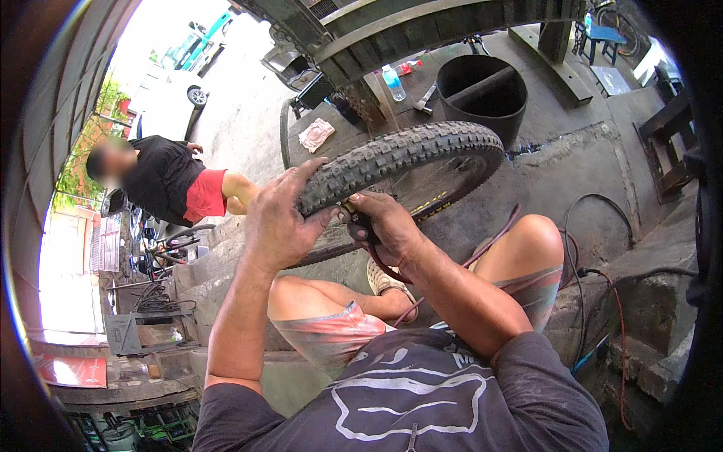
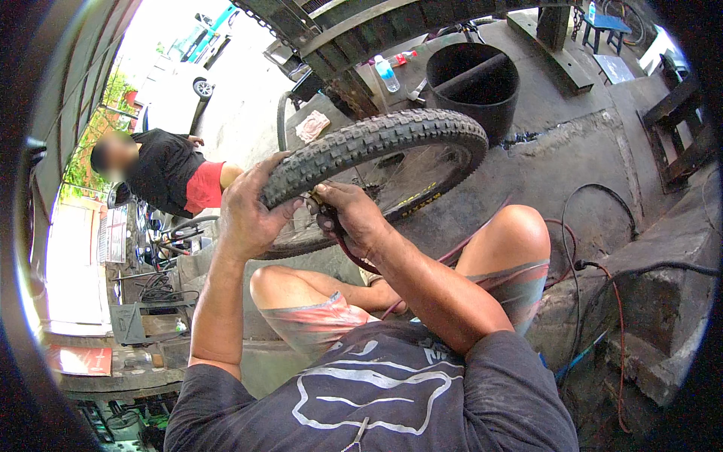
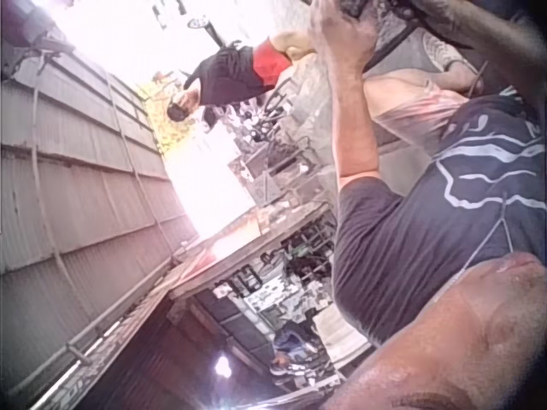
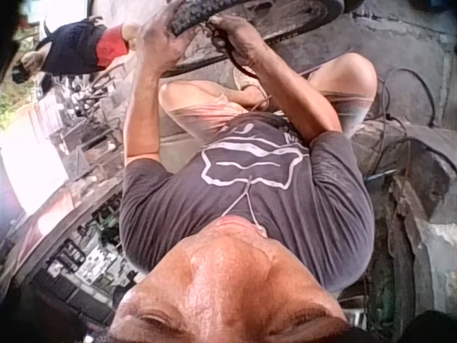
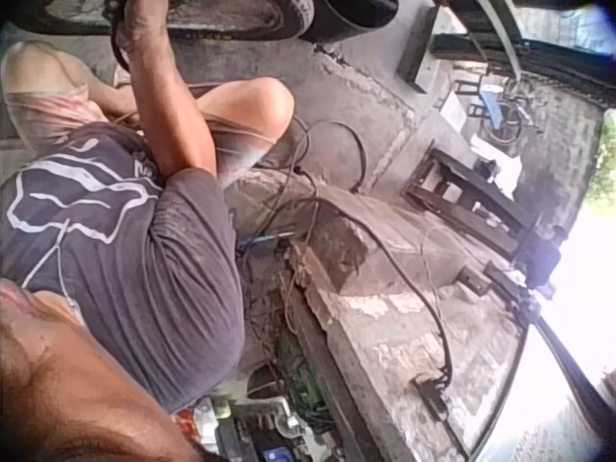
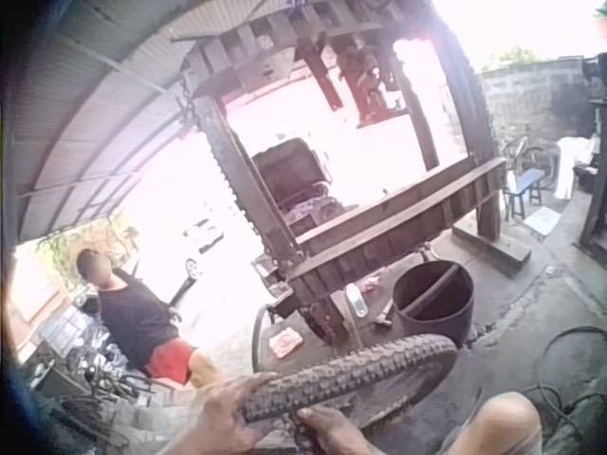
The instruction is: The person removes the tire from the rim, inspects the inner tube, and reattaches the tire to the rim. They then inflate the tire using an air hose and check the pressure.
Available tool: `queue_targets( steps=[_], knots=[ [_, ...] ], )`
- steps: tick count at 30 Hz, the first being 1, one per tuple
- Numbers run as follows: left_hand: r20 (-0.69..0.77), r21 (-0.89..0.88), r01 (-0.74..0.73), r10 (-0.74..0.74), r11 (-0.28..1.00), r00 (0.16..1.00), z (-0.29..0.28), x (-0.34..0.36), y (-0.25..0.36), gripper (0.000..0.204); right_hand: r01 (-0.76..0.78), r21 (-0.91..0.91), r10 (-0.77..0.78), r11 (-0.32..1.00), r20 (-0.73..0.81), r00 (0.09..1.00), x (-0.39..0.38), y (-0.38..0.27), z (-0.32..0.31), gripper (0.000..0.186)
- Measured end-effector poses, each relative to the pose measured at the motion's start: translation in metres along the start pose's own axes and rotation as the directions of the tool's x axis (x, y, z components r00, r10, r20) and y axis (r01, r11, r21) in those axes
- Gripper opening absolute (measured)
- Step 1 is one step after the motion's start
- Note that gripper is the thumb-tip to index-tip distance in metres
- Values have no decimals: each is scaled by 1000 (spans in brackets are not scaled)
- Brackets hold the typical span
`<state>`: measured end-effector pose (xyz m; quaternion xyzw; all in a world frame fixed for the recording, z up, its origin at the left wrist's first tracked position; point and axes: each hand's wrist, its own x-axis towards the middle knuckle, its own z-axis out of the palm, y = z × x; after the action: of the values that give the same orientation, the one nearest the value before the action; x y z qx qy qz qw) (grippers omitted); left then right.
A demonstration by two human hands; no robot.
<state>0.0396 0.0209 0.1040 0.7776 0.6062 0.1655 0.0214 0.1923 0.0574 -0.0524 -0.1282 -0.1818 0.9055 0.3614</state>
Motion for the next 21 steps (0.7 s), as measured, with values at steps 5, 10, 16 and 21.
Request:
queue_targets(
  steps=[5,10,16,21],
  knots=[
    [-20,-12,-26,25,1000,999,0,1,0,70,24,4,-24,1000,3,1000,2,3,-1,27],
    [9,-16,35,-35,999,999,0,1,1,74,-3,11,4,1000,-26,1000,-1,-1,4,24],
    [14,-13,20,-19,1000,1000,0,2,-2,74,-13,14,14,1000,-31,999,0,-2,5,24],
    [-1,14,8,-8,1000,1000,0,1,-2,73,23,-41,-22,999,20,1000,4,2,-1,25]
  ],
)
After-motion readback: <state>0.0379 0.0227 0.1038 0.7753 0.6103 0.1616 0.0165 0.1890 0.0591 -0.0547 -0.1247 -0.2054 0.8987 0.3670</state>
